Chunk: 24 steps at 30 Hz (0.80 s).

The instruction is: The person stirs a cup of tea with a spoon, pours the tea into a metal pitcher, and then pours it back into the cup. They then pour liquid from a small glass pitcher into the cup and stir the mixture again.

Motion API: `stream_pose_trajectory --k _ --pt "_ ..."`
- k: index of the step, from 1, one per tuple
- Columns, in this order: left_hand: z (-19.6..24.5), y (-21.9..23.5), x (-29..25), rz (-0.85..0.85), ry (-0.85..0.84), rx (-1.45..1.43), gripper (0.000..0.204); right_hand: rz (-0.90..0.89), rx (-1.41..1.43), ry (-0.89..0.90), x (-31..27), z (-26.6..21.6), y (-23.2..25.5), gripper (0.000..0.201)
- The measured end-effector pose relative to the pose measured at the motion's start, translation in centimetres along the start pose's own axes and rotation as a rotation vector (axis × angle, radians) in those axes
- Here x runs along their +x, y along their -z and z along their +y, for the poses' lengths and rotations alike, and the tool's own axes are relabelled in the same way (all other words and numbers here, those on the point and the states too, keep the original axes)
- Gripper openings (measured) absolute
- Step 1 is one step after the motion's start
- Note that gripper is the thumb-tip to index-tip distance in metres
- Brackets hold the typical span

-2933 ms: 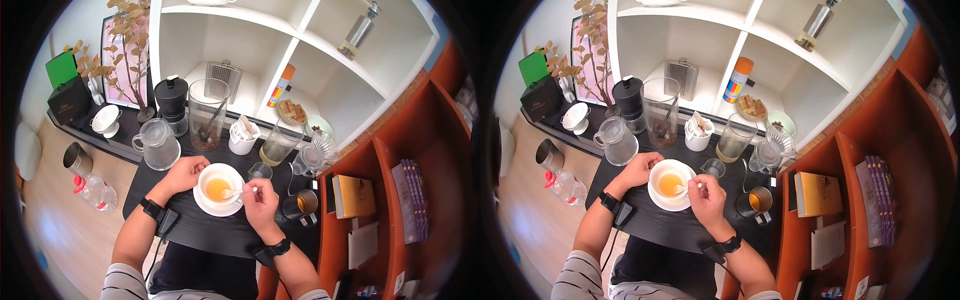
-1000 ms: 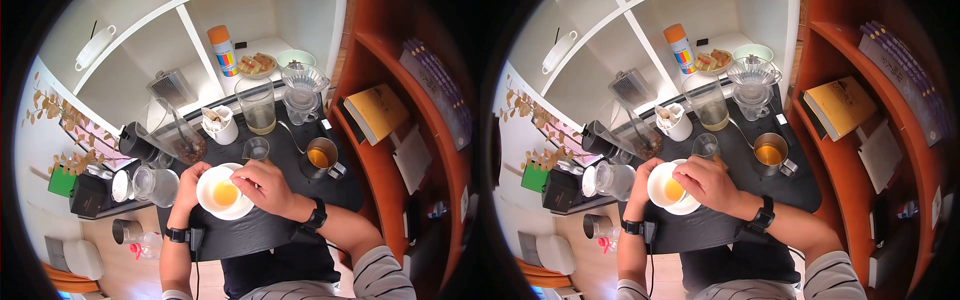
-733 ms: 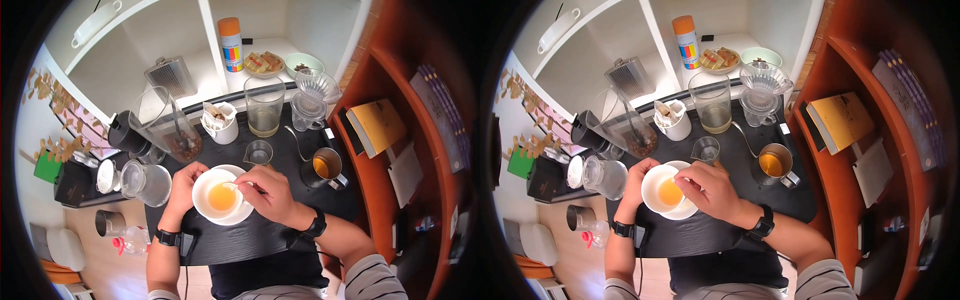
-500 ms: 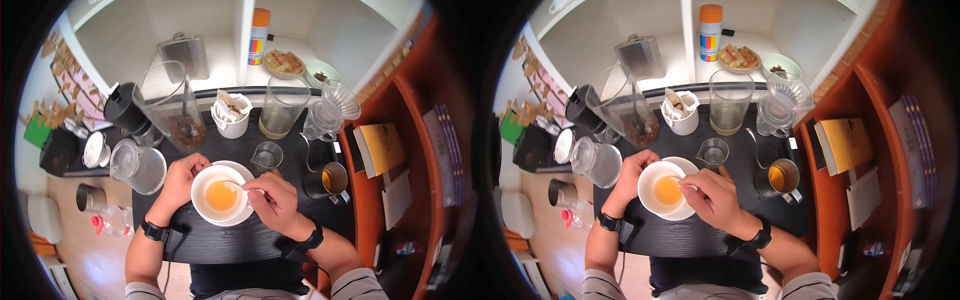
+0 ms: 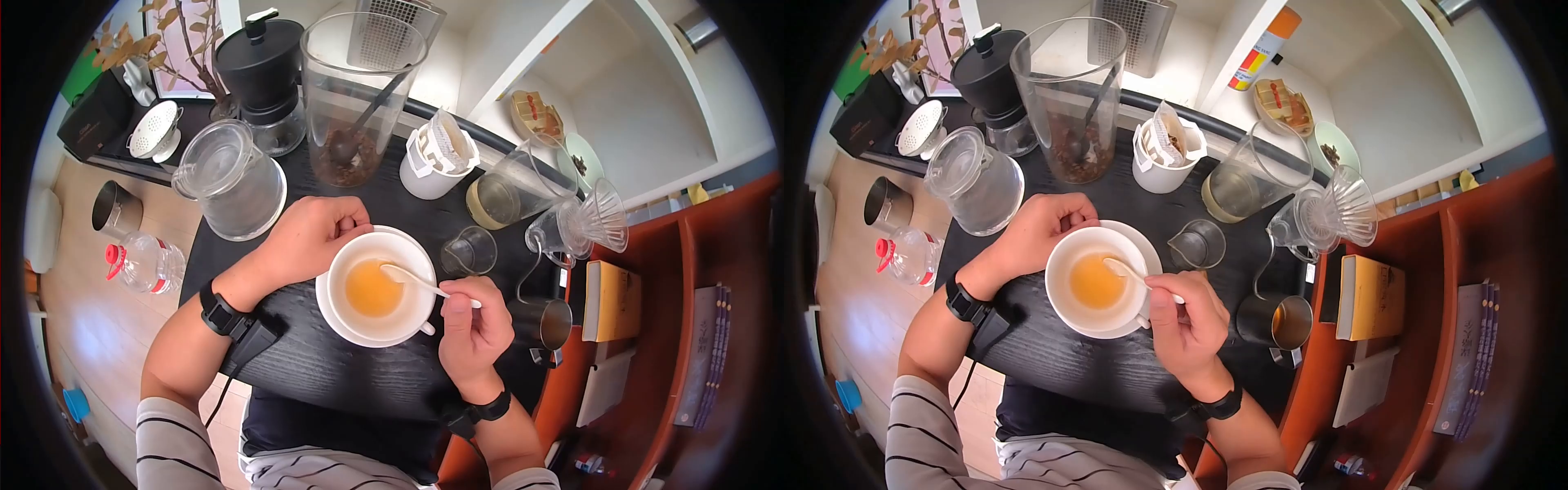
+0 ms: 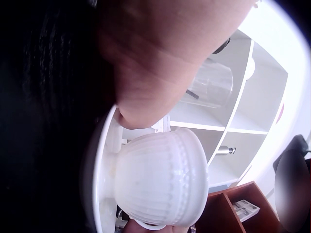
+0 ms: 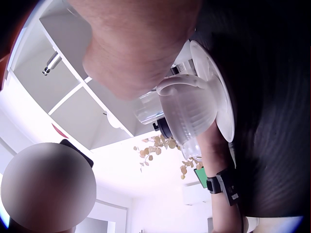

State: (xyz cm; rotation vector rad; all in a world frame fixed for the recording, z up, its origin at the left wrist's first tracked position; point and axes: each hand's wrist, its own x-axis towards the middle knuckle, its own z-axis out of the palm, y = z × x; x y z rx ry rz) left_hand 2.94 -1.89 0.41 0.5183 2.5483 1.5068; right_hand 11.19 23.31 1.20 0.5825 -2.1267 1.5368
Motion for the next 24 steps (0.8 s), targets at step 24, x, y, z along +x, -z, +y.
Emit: stream_pose_trajectory --k 24 --pt "0.43 0.27 -0.1 -0.009 0.004 0.006 0.018 0.013 0.021 0.001 -0.37 0.4 -0.02 0.018"
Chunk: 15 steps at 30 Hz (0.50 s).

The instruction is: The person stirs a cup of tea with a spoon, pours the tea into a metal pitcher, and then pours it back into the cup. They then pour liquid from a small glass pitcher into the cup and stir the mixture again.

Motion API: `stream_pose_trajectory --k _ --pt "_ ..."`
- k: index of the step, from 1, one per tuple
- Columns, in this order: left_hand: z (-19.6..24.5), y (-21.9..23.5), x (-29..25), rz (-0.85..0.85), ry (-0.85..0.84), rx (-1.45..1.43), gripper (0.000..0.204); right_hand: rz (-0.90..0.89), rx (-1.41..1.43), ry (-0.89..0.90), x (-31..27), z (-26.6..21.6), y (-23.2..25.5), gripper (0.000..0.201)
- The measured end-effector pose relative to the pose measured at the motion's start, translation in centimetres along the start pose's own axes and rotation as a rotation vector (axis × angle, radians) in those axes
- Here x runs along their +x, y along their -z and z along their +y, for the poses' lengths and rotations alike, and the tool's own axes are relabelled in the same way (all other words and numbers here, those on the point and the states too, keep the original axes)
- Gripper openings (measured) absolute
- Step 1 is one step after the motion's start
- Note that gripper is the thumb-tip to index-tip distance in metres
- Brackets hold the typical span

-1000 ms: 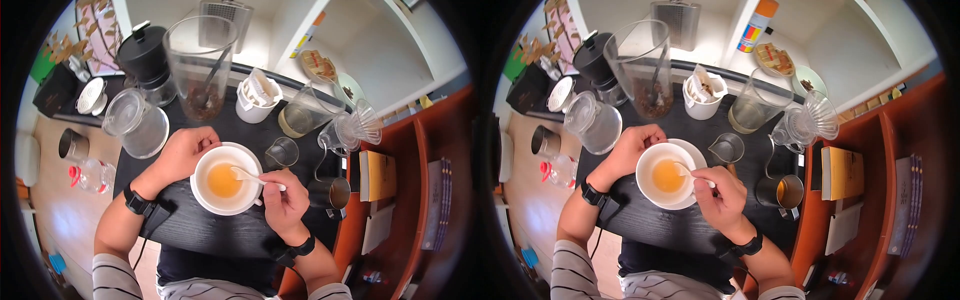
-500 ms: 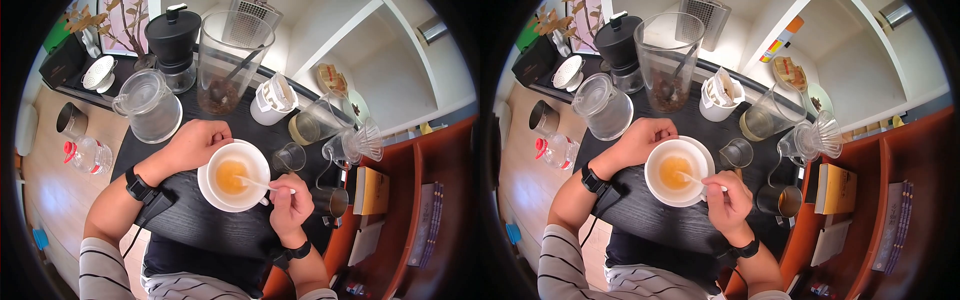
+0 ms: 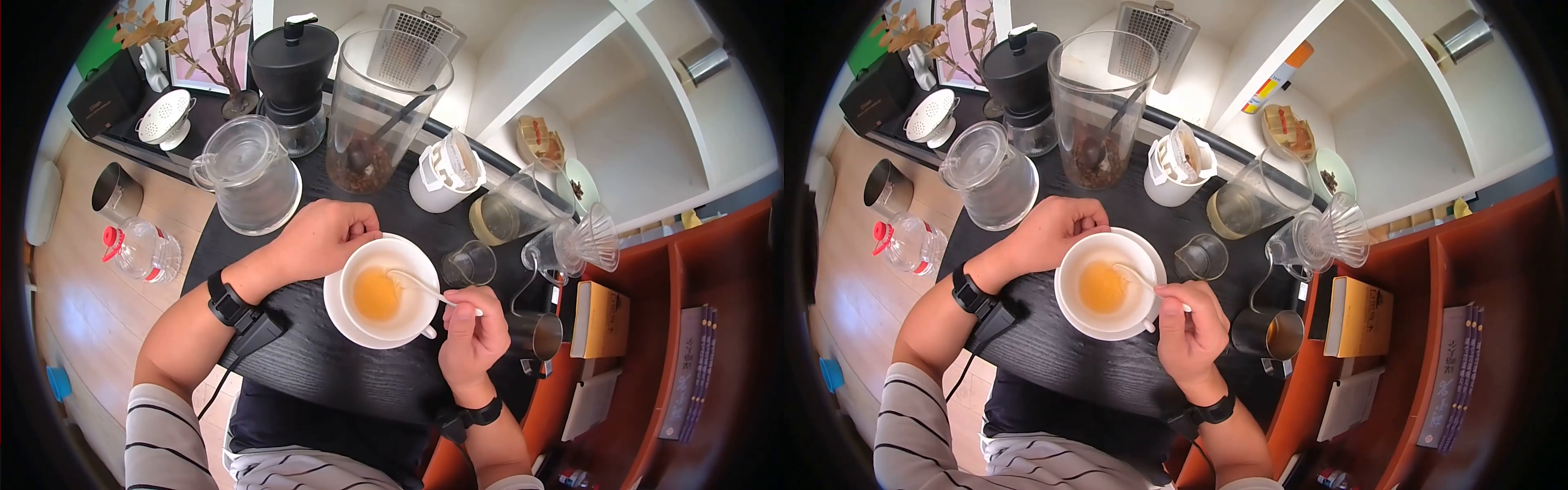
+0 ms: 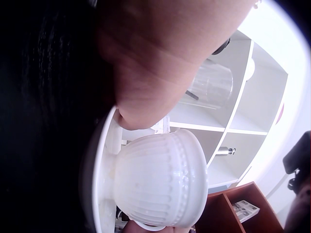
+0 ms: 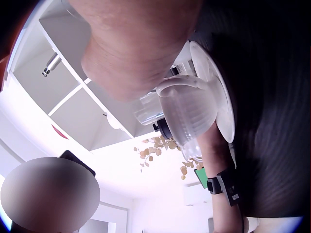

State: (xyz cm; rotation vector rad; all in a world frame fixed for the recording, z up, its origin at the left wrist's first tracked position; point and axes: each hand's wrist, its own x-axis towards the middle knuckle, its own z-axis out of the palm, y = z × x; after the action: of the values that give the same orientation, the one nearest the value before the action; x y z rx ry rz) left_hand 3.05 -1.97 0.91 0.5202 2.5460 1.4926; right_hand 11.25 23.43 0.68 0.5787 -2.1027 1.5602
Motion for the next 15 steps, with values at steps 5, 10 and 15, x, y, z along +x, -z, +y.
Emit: stream_pose_trajectory --k 5,10,15 --pt "-0.2 -0.13 0.02 0.018 -0.02 -0.005 0.02 -0.036 0.126 -0.03 0.01 -0.42 -0.04 0.011" --pt "-0.12 -0.11 0.01 0.019 -0.031 0.002 0.02 -0.074 0.173 0.0 0.1 -0.35 0.03 0.011" --pt "-0.3 -0.1 0.03 0.002 -0.018 0.01 0.017 -0.005 0.084 0.005 0.06 -0.38 -0.2 0.01"
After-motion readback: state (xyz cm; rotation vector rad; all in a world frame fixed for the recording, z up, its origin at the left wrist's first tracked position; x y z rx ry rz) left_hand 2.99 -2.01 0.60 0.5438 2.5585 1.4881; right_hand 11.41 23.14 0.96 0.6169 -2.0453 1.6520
